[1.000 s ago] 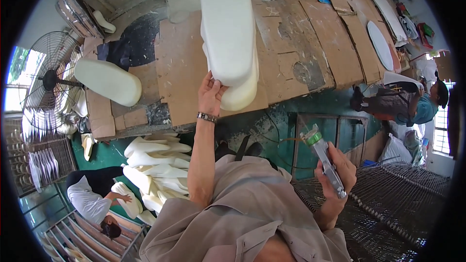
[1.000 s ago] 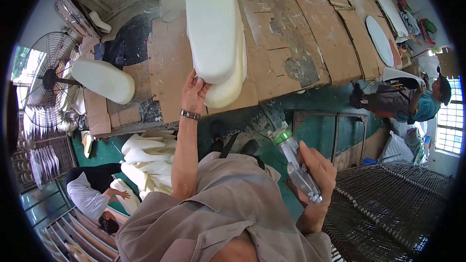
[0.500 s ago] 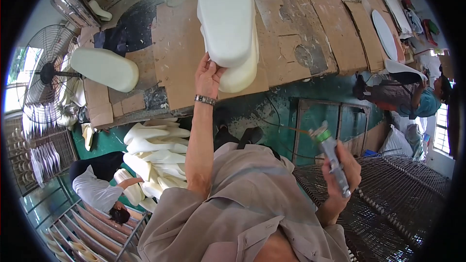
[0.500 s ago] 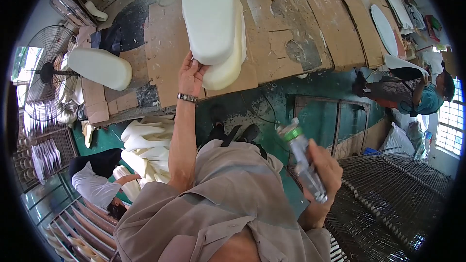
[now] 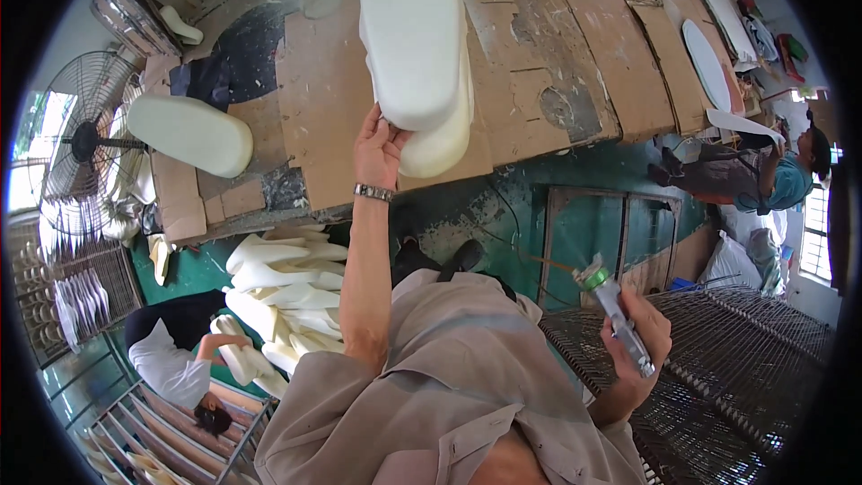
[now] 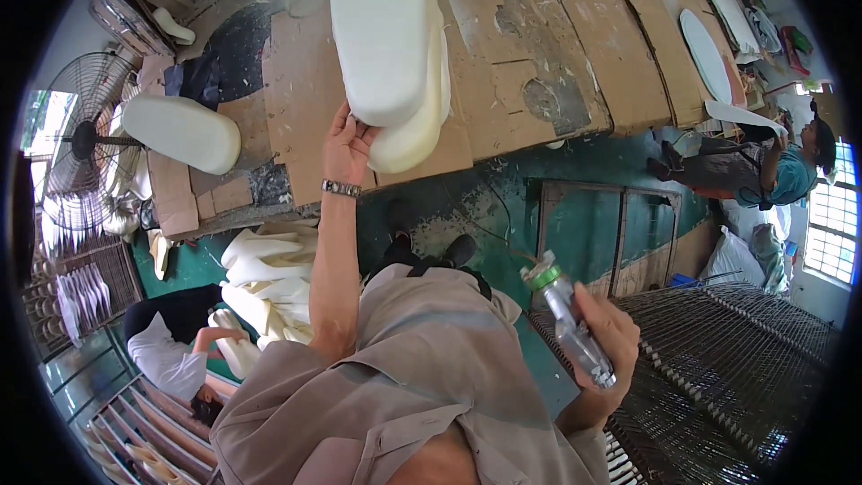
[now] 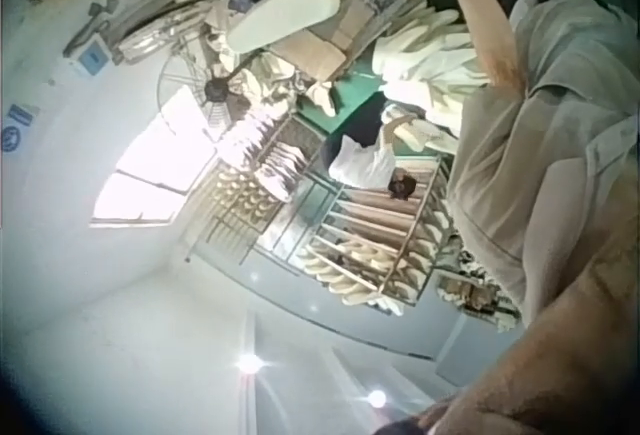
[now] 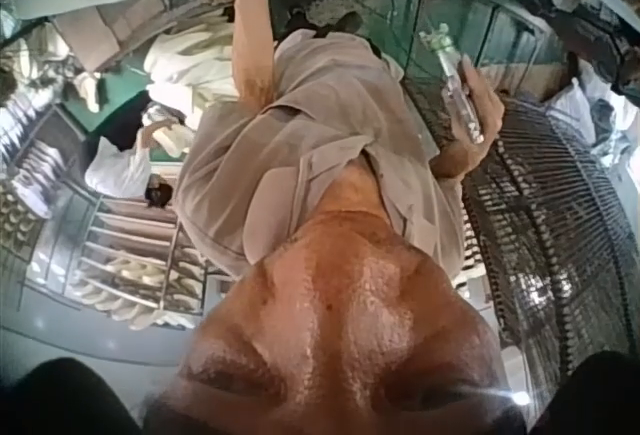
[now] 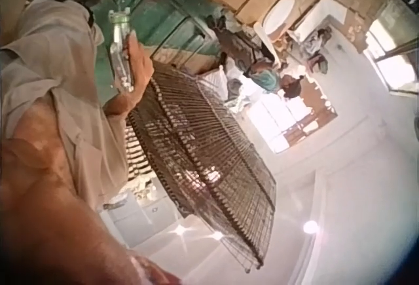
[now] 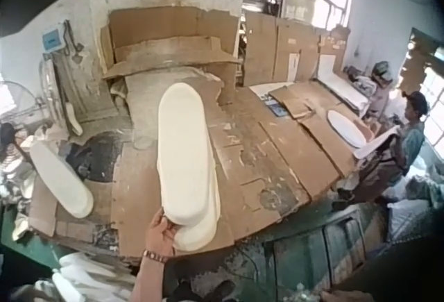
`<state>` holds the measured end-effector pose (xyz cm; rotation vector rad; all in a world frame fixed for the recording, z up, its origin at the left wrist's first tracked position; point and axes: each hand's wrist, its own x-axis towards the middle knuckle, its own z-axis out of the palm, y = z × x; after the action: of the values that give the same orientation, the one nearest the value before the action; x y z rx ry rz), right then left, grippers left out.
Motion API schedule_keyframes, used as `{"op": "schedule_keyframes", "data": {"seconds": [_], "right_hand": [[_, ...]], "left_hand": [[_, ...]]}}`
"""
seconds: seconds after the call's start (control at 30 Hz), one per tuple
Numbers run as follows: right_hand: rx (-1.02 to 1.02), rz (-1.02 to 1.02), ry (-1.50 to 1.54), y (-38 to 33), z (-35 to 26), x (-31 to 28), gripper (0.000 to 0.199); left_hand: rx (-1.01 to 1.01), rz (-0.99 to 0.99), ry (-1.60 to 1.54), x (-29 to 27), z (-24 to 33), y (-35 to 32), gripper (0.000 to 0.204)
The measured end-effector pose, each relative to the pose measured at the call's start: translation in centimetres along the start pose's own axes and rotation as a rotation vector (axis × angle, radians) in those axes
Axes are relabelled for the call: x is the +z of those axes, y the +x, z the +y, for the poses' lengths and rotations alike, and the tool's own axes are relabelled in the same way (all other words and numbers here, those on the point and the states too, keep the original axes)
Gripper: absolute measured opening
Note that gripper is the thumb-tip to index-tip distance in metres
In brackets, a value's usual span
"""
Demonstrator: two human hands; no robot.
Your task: Applying adhesive to foam components and arranging them on a workbench in a factory setting.
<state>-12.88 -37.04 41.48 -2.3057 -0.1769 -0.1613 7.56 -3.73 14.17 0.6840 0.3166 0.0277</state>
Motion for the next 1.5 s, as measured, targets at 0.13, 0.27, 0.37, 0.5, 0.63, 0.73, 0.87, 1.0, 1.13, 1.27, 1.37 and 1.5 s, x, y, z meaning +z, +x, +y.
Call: {"op": "schedule_keyframes", "data": {"seconds": [0.13, 0.27, 0.37, 0.5, 0.63, 0.73, 0.87, 1.0, 1.13, 1.27, 1.37, 1.5], "right_hand": [[-0.075, 0.067, -0.041, 1.3, 0.4, 0.5, 0.048], [-0.099, 0.289, 0.100, 3.4, 0.5, 2.2, 0.050], [-0.127, 0.276, 0.065, 4.9, -0.5, 2.9, 0.051], [-0.161, 0.239, 0.112, 6.1, -1.6, 4.5, 0.049], [-0.107, 0.146, 0.132, 5.5, -2.5, 5.4, 0.050], [-0.083, 0.140, 0.186, 5.9, -2.9, 6.8, 0.052], [-0.046, 0.001, 0.159, 6.7, -2.9, 8.4, 0.052], [-0.001, -0.022, 0.086, 6.6, -3.5, 8.9, 0.051], [-0.012, -0.001, 0.075, 7.6, -4.8, 9.5, 0.051], [-0.067, -0.029, 0.116, 8.4, -5.6, 9.1, 0.051], [-0.048, -0.004, 0.074, 8.1, -5.8, 9.5, 0.056], [-0.082, 0.026, 0.010, 8.4, -5.6, 9.6, 0.059]], "left_hand": [[-0.025, -0.010, 0.014, -0.1, 0.2, 0.1, 0.038], [-0.057, -0.050, 0.033, 1.0, 0.9, 0.3, 0.039], [-0.090, -0.126, 0.069, 2.0, 1.7, 0.7, 0.042], [-0.067, -0.210, -0.195, 2.6, 2.2, 1.2, 0.062], [0.008, -0.353, -0.476, 3.0, 2.5, 1.7, 0.052], [0.124, -0.350, -0.486, 0.3, 5.7, 3.4, 0.047], [0.368, -0.081, -0.385, -4.6, 11.1, 7.0, 0.043], [0.461, 0.149, -0.397, -15.2, 16.0, 13.9, 0.039], [0.511, 0.257, -0.359, -25.0, 19.3, 17.9, 0.050], [0.425, 0.337, -0.226, -29.8, 21.0, 17.1, 0.054], [0.091, 0.752, -0.039, -24.8, 15.0, 16.1, 0.057], [-0.055, 0.346, 0.502, -14.8, 7.7, 7.1, 0.063]]}}
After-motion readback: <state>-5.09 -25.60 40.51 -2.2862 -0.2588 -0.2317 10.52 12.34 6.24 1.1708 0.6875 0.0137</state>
